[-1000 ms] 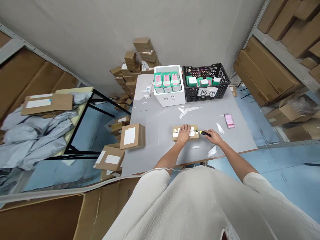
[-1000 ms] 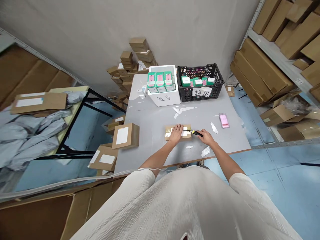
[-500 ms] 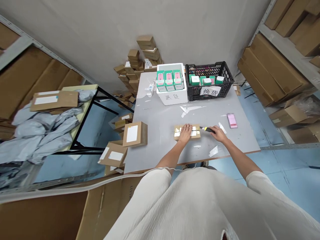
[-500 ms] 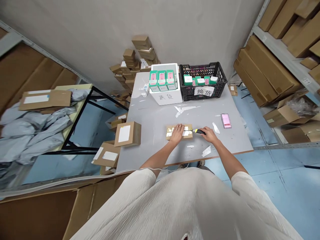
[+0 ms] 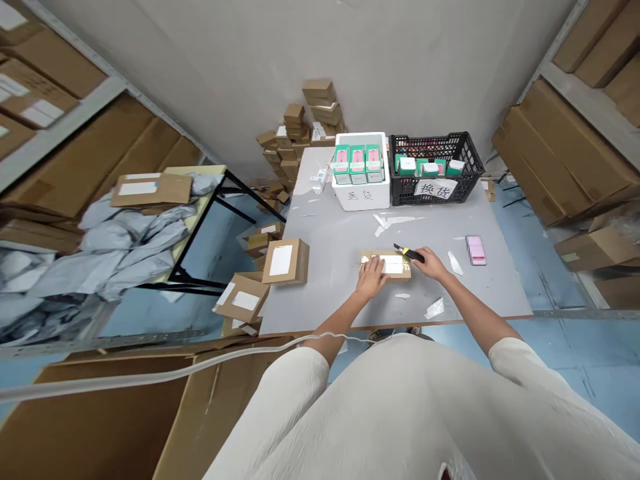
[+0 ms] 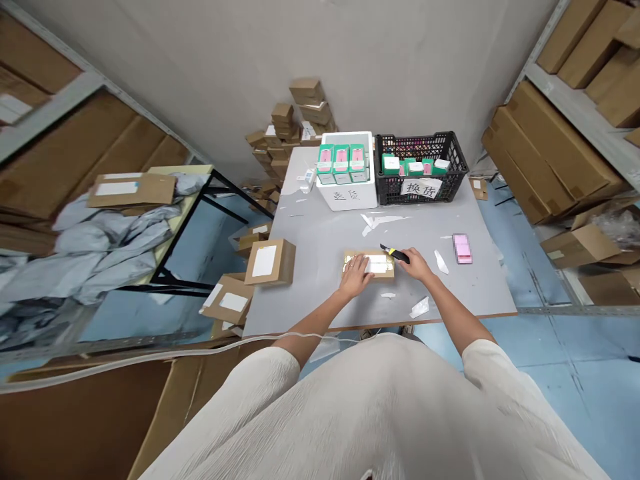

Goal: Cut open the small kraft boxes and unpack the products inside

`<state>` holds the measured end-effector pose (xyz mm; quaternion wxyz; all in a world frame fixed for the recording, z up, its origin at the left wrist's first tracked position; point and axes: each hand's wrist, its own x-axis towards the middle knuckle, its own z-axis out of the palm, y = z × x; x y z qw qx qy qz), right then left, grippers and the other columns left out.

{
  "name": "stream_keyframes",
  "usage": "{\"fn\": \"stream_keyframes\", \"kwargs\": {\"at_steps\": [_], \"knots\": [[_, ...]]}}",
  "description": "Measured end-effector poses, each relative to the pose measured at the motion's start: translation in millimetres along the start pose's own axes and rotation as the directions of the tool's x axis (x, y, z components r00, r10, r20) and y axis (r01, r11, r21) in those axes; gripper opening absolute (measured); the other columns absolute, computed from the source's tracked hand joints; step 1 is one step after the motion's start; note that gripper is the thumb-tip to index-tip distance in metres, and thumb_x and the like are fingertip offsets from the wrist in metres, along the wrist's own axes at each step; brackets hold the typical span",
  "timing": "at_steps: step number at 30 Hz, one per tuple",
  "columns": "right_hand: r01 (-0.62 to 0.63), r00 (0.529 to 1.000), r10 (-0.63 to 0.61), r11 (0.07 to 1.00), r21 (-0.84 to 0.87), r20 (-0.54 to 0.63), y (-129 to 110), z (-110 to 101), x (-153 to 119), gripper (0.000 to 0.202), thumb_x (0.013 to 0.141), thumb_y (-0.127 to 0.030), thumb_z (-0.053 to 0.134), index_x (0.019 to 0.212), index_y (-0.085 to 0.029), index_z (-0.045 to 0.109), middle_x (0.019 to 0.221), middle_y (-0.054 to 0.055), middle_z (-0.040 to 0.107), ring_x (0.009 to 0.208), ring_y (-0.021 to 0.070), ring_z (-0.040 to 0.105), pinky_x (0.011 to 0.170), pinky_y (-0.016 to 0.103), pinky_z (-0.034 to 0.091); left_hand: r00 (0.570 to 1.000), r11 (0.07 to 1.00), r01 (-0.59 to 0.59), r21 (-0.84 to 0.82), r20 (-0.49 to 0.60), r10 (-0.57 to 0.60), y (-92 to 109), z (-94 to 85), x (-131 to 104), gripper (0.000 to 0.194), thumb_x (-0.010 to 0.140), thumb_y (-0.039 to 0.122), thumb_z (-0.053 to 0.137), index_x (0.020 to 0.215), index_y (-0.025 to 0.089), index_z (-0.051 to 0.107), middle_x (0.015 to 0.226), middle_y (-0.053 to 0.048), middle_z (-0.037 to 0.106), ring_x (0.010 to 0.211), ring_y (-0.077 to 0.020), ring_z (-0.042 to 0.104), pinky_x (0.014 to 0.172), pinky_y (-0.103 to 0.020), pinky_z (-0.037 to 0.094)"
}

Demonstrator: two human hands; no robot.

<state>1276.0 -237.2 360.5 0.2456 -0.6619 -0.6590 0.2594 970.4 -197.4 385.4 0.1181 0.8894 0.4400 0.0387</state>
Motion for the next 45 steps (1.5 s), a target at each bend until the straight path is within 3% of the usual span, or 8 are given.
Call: {"fn": "stream_keyframes", "kwargs": {"at_steps": [8,15,23,28,33,37,42,45], "knots": [[0.060,0.988,-0.039,0.989,-0.138,0.147,-68.8,22.2,39.4,0.047,0.099,-0.041,0.062,0.141,-0.024,0.072,0.153,0.013,0.067,0.143,0.0376,0.056,0.118,0.050,0.041,0.979,0.982,0.189,0.009,0.078,-0.189,-8.3,-16.2,-25.9,0.038,0.109,0.034,0.049,0.145,0.022,0.056,0.138,-0.018,0.068,0.127,-0.0358,0.066,0.108,-0.047,0.049],[-0.076,0.987,0.097,0.983,-0.165,0.126,-73.2,10.2,27.1,0.041,0.098,-0.042,0.061,0.131,-0.021,0.074,0.138,0.015,0.074,0.129,0.0368,0.063,0.107,0.045,0.046,0.955,0.956,0.279,-0.093,0.131,-0.266,-12.4,-14.7,-15.9,0.032,0.111,0.032,0.047,0.140,0.023,0.056,0.127,-0.014,0.073,0.108,-0.0313,0.075,0.095,-0.040,0.055],[-0.235,0.971,0.227,0.963,0.132,0.071,-61.0,26.6,-9.3,0.043,0.099,-0.052,0.058,0.129,-0.023,0.064,0.122,0.010,0.078,0.105,0.0296,0.071,0.088,0.039,0.054,0.980,0.936,0.197,-0.292,0.071,-0.184,-7.2,-12.7,6.9,0.047,0.108,0.035,0.049,0.153,0.020,0.049,0.152,-0.018,0.060,0.138,-0.0324,0.062,0.112,-0.044,0.053],[-0.264,0.964,0.237,0.908,0.325,0.123,-58.5,34.8,-19.9,0.041,0.095,-0.059,0.062,0.120,-0.026,0.062,0.101,0.003,0.078,0.092,0.0253,0.071,0.085,0.038,0.055,0.972,0.945,0.221,-0.240,0.127,-0.196,4.9,-13.4,20.8,0.067,0.103,0.045,0.058,0.161,0.017,0.042,0.174,-0.021,0.039,0.157,-0.0355,0.044,0.126,-0.047,0.039],[-0.275,0.951,0.308,0.881,0.385,-0.027,-48.7,27.5,-13.8,0.037,0.090,-0.057,0.065,0.111,-0.026,0.063,0.117,0.007,0.076,0.105,0.0274,0.070,0.097,0.042,0.056,0.956,0.955,0.275,-0.109,0.132,-0.261,36.6,-11.6,28.4,0.093,0.094,0.063,0.065,0.170,0.021,0.033,0.180,-0.019,0.029,0.164,-0.0431,0.029,0.130,-0.056,0.029],[-0.276,0.938,0.334,0.879,0.388,-0.090,-38.5,19.6,-5.7,0.040,0.087,-0.056,0.067,0.112,-0.024,0.065,0.126,0.011,0.073,0.119,0.0308,0.068,0.107,0.047,0.055,0.957,0.976,0.218,-0.029,0.202,-0.208,53.9,-3.0,25.5,0.105,0.087,0.064,0.074,0.174,0.024,0.028,0.182,-0.019,0.024,0.167,-0.0445,0.019,0.132,-0.061,0.020],[-0.214,0.946,0.290,0.897,0.388,-0.148,-35.8,18.6,0.3,0.038,0.088,-0.055,0.067,0.111,-0.025,0.067,0.147,0.013,0.067,0.145,0.0335,0.056,0.124,0.051,0.043,0.961,0.998,0.059,-0.010,0.270,-0.054,45.3,-2.6,20.8,0.103,0.085,0.053,0.078,0.173,0.026,0.031,0.184,-0.017,0.020,0.170,-0.0398,0.017,0.136,-0.060,0.015],[-0.224,0.947,0.293,0.895,0.386,-0.130,-38.4,19.1,0.9,0.038,0.088,-0.058,0.066,0.111,-0.026,0.067,0.143,0.011,0.070,0.141,0.0334,0.059,0.122,0.051,0.044,0.938,0.994,-0.105,-0.018,0.329,0.105,33.3,-6.3,23.0,0.108,0.080,0.038,0.083,0.173,0.029,0.029,0.183,-0.016,0.025,0.170,-0.0380,0.020,0.136,-0.059,0.016]]}}
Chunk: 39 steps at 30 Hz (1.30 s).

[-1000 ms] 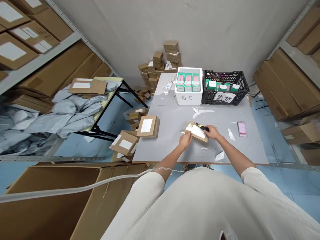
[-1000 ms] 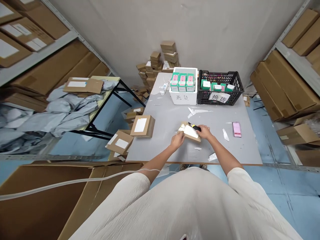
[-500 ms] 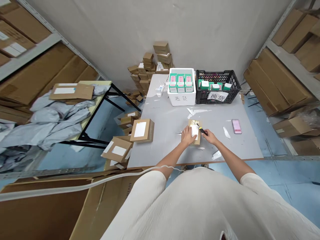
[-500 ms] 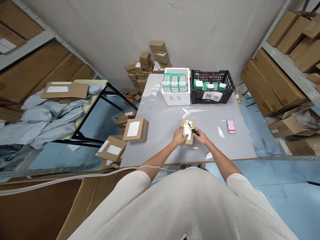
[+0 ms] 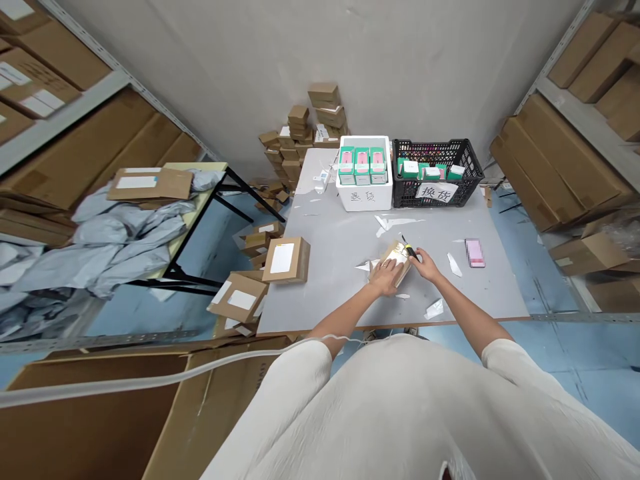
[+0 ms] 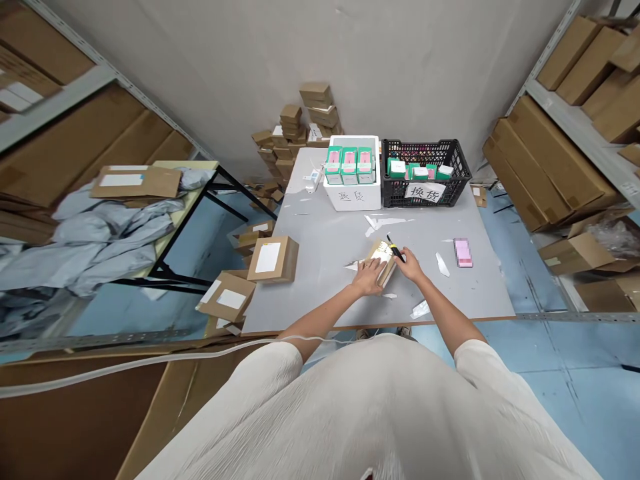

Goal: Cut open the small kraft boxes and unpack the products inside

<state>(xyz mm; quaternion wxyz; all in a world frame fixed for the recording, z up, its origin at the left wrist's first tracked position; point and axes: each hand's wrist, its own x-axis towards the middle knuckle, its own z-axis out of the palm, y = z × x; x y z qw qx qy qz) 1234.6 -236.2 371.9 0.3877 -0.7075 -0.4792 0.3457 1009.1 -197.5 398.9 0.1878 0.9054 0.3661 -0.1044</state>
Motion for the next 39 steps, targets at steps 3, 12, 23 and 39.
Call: {"fn": "stream_keyframes", "kwargs": {"at_steps": [3,12,23,39], "knots": [[-0.049,0.998,0.049,0.999,0.017,0.027,-2.7,-0.2,-1.9,0.038,0.090,-0.058,0.061,0.110,-0.026,0.065,0.124,0.007,0.076,0.119,0.0285,0.069,0.111,0.046,0.052,0.993,0.993,-0.113,0.025,0.048,0.112,-10.7,-2.0,0.6,0.112,0.077,0.021,0.080,0.173,0.029,0.024,0.182,-0.016,0.025,0.169,-0.0374,0.021,0.135,-0.065,0.016],[-0.247,0.949,0.212,0.960,0.135,0.233,-14.8,-16.7,-23.2,0.027,0.093,-0.050,0.063,0.100,-0.024,0.060,0.104,0.008,0.081,0.101,0.0238,0.078,0.081,0.032,0.060,0.991,0.996,-0.087,0.007,-0.098,0.088,-8.5,-0.1,-7.9,0.085,0.090,0.020,0.071,0.166,0.029,0.033,0.151,-0.017,0.060,0.146,-0.0359,0.053,0.122,-0.051,0.036],[-0.219,0.934,0.199,0.975,0.037,0.296,0.6,-61.9,-32.4,0.022,0.096,-0.041,0.061,0.096,-0.022,0.070,0.091,0.005,0.077,0.073,0.0174,0.070,0.067,0.028,0.056,0.992,0.994,-0.094,0.057,-0.082,0.099,-16.5,-7.8,-9.3,0.073,0.081,0.015,0.082,0.147,0.021,0.052,0.142,-0.019,0.057,0.139,-0.0370,0.054,0.121,-0.050,0.036],[0.304,0.902,-0.081,0.816,-0.492,0.423,8.4,-64.4,-6.9,0.032,0.100,-0.035,0.058,0.122,-0.028,0.080,0.115,0.007,0.081,0.101,0.0286,0.070,0.089,0.037,0.050,0.995,0.999,-0.035,0.000,-0.091,0.035,-13.7,-7.3,-8.1,0.057,0.082,0.021,0.087,0.133,0.026,0.063,0.135,-0.014,0.058,0.126,-0.0359,0.061,0.112,-0.047,0.047]]}}
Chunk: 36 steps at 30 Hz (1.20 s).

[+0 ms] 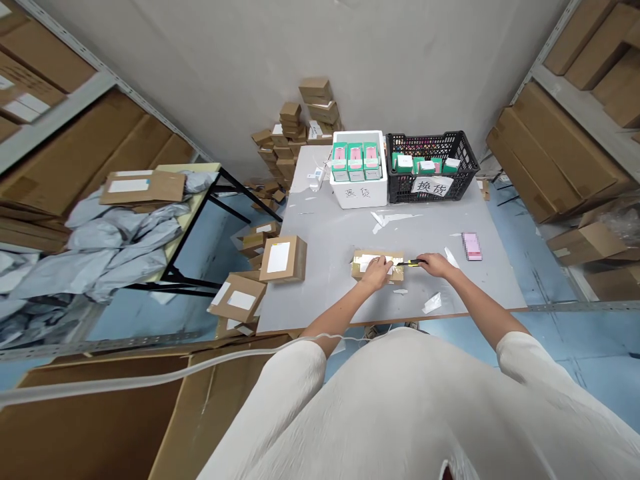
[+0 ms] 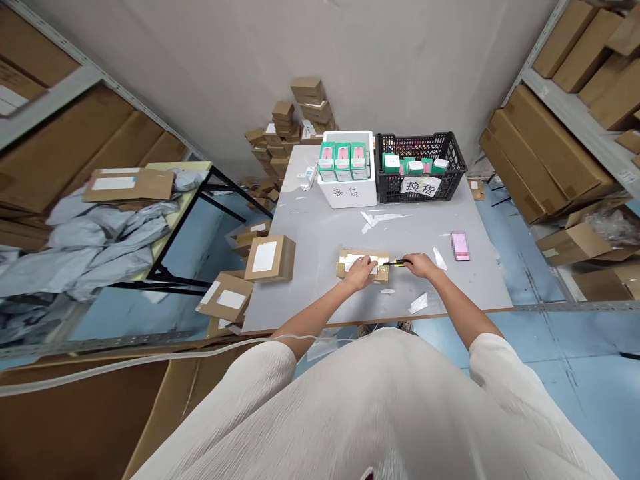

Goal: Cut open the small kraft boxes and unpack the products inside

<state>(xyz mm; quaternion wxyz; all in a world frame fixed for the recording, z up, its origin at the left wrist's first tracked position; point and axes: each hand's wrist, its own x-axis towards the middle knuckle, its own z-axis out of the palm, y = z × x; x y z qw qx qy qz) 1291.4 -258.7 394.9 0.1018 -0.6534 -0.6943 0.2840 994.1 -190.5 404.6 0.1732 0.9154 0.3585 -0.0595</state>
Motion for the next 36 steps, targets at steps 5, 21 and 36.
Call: {"fn": "stream_keyframes", "kwargs": {"at_steps": [5,21,36], "knots": [[0.056,0.998,-0.056,0.998,-0.014,0.015,-6.9,0.4,7.1,0.031,0.103,-0.035,0.056,0.123,-0.029,0.079,0.117,0.009,0.081,0.105,0.0298,0.070,0.096,0.040,0.048,1.000,1.000,-0.006,0.027,0.008,0.006,1.3,0.4,0.0,0.055,0.083,0.022,0.087,0.132,0.025,0.062,0.134,-0.015,0.058,0.124,-0.0365,0.061,0.113,-0.049,0.045],[-0.262,0.926,0.151,0.918,0.298,0.347,-4.5,-15.1,-12.2,0.028,0.089,-0.053,0.075,0.085,-0.026,0.077,0.073,0.002,0.072,0.063,0.0169,0.061,0.060,0.029,0.048,0.999,0.997,-0.036,0.063,0.009,0.036,2.2,-2.0,-2.2,0.053,0.084,0.024,0.087,0.130,0.025,0.062,0.132,-0.013,0.060,0.124,-0.0334,0.062,0.119,-0.048,0.040],[-0.346,0.935,0.230,0.753,0.559,0.269,4.4,2.4,-46.6,0.041,0.089,-0.062,0.075,0.096,-0.023,0.067,0.095,0.005,0.081,0.076,0.0201,0.073,0.063,0.027,0.051,0.997,0.999,-0.002,-0.041,-0.080,-0.002,-1.5,-3.5,-2.7,0.058,0.102,0.037,0.065,0.156,0.023,0.049,0.141,-0.016,0.055,0.118,-0.0342,0.066,0.106,-0.046,0.051]]}}
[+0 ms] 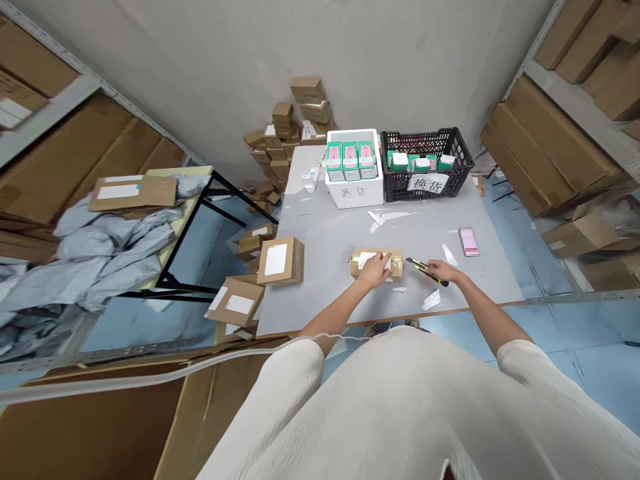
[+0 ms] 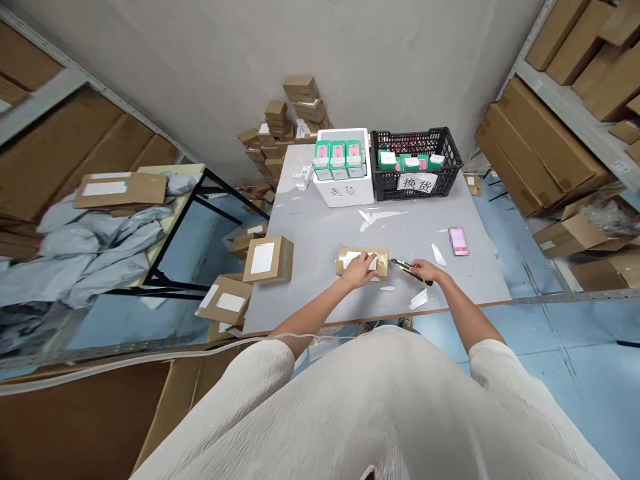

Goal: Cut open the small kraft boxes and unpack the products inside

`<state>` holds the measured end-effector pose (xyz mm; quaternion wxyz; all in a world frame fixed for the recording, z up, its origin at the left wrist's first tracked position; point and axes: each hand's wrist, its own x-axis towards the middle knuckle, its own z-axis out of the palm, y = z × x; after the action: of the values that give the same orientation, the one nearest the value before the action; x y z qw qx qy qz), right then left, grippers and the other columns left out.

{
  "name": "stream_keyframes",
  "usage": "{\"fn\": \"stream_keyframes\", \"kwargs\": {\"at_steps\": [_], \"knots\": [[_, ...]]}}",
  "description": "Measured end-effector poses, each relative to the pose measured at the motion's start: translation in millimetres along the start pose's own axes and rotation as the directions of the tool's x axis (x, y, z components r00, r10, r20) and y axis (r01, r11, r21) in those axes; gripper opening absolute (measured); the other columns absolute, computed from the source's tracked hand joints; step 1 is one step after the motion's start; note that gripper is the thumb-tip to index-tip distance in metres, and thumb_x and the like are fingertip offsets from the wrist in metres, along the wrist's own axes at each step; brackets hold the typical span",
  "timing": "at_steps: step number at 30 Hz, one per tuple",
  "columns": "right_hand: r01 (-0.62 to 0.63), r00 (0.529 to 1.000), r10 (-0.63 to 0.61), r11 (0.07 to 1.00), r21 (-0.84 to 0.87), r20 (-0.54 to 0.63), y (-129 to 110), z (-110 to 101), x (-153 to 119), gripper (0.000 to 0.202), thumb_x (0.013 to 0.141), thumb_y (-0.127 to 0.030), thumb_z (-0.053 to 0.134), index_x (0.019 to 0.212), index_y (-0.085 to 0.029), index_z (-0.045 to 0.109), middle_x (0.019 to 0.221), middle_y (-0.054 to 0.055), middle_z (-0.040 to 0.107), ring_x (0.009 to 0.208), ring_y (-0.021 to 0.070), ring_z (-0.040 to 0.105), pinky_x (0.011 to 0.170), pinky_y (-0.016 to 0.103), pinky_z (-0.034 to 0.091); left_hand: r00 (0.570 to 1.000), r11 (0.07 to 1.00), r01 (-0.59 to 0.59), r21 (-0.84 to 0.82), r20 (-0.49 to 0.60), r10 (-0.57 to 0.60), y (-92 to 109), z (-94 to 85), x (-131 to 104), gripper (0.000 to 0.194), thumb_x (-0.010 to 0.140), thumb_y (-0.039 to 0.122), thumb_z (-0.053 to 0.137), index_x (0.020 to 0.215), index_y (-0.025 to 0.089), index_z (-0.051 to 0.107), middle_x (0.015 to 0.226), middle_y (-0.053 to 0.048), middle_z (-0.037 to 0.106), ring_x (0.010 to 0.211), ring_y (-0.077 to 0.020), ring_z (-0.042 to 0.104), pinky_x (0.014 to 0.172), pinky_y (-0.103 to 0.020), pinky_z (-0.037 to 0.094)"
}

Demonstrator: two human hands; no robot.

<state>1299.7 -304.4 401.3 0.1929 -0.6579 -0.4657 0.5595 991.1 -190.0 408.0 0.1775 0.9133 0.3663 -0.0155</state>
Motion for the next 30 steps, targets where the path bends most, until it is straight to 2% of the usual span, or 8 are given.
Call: {"fn": "stream_keyframes", "kwargs": {"at_steps": [3,7,10,12,17,22,26,30], "knots": [[0.027,0.998,-0.025,0.999,0.045,-0.053,11.0,-0.6,-1.9,0.047,0.091,-0.067,0.073,0.105,-0.023,0.065,0.099,0.005,0.082,0.078,0.0193,0.072,0.066,0.027,0.052,0.996,0.997,0.063,-0.036,-0.057,-0.065,1.3,-1.7,6.0,0.050,0.108,0.030,0.050,0.158,0.024,0.048,0.152,-0.016,0.051,0.114,-0.0311,0.069,0.103,-0.045,0.053],[0.134,0.985,-0.132,0.991,0.013,-0.114,15.8,8.3,-2.9,0.046,0.102,-0.066,0.056,0.113,-0.023,0.071,0.098,0.005,0.081,0.085,0.0214,0.073,0.078,0.032,0.058,0.993,0.996,0.086,-0.018,-0.084,-0.087,0.9,0.3,18.7,0.049,0.104,0.019,0.051,0.153,0.022,0.054,0.154,-0.017,0.054,0.133,-0.0351,0.061,0.115,-0.049,0.045],[0.257,0.946,-0.282,0.953,-0.158,-0.162,13.5,19.4,-3.9,0.041,0.105,-0.055,0.056,0.125,-0.027,0.077,0.113,0.006,0.081,0.101,0.0256,0.073,0.092,0.038,0.059,0.996,0.998,0.061,0.009,-0.069,-0.060,-3.7,5.9,25.8,0.060,0.098,0.016,0.060,0.157,0.022,0.050,0.161,-0.019,0.050,0.151,-0.0364,0.047,0.125,-0.052,0.034],[0.293,0.917,-0.358,0.903,-0.313,-0.176,11.5,27.0,-4.4,0.037,0.103,-0.047,0.062,0.132,-0.030,0.078,0.123,0.006,0.079,0.108,0.0275,0.072,0.098,0.040,0.057,0.998,0.999,0.045,0.021,-0.040,-0.044,-7.5,10.1,29.0,0.065,0.096,0.017,0.064,0.159,0.022,0.048,0.162,-0.020,0.050,0.155,-0.0365,0.042,0.128,-0.055,0.029],[0.217,0.899,-0.384,0.807,-0.549,-0.209,7.4,40.4,-3.6,0.042,0.102,-0.035,0.065,0.142,-0.031,0.075,0.123,0.009,0.074,0.104,0.0264,0.070,0.092,0.036,0.056,0.999,0.999,0.041,0.015,-0.033,-0.040,-12.7,18.1,33.2,0.062,0.098,0.018,0.059,0.159,0.023,0.050,0.149,-0.019,0.060,0.148,-0.0359,0.049,0.130,-0.058,0.026],[0.198,0.883,-0.394,0.805,-0.559,-0.255,5.8,48.3,-0.4,0.043,0.103,-0.032,0.064,0.145,-0.030,0.072,0.121,0.010,0.071,0.104,0.0262,0.069,0.092,0.036,0.055,0.998,0.999,0.030,-0.029,-0.061,-0.031,-15.6,23.4,32.2,0.060,0.105,0.024,0.048,0.165,0.022,0.046,0.160,-0.019,0.055,0.157,-0.0352,0.040,0.133,-0.057,0.022],[0.215,0.848,-0.434,0.806,-0.551,-0.303,13.0,59.4,4.4,0.044,0.105,-0.034,0.061,0.148,-0.031,0.068,0.122,0.010,0.070,0.108,0.0268,0.068,0.097,0.037,0.055,0.998,0.999,0.031,-0.040,-0.061,-0.033,-18.3,28.3,31.4,0.062,0.107,0.026,0.044,0.168,0.022,0.043,0.166,-0.018,0.051,0.161,-0.0349,0.037,0.135,-0.057,0.019],[0.221,0.840,-0.436,0.820,-0.528,-0.324,18.4,69.8,8.3,0.045,0.106,-0.035,0.057,0.150,-0.030,0.066,0.125,0.010,0.070,0.109,0.0267,0.068,0.097,0.038,0.056,0.997,0.999,0.040,-0.018,-0.067,-0.041,-18.7,32.8,30.9,0.061,0.108,0.028,0.040,0.168,0.019,0.043,0.168,-0.019,0.050,0.163,-0.0353,0.035,0.136,-0.059,0.017]]}}
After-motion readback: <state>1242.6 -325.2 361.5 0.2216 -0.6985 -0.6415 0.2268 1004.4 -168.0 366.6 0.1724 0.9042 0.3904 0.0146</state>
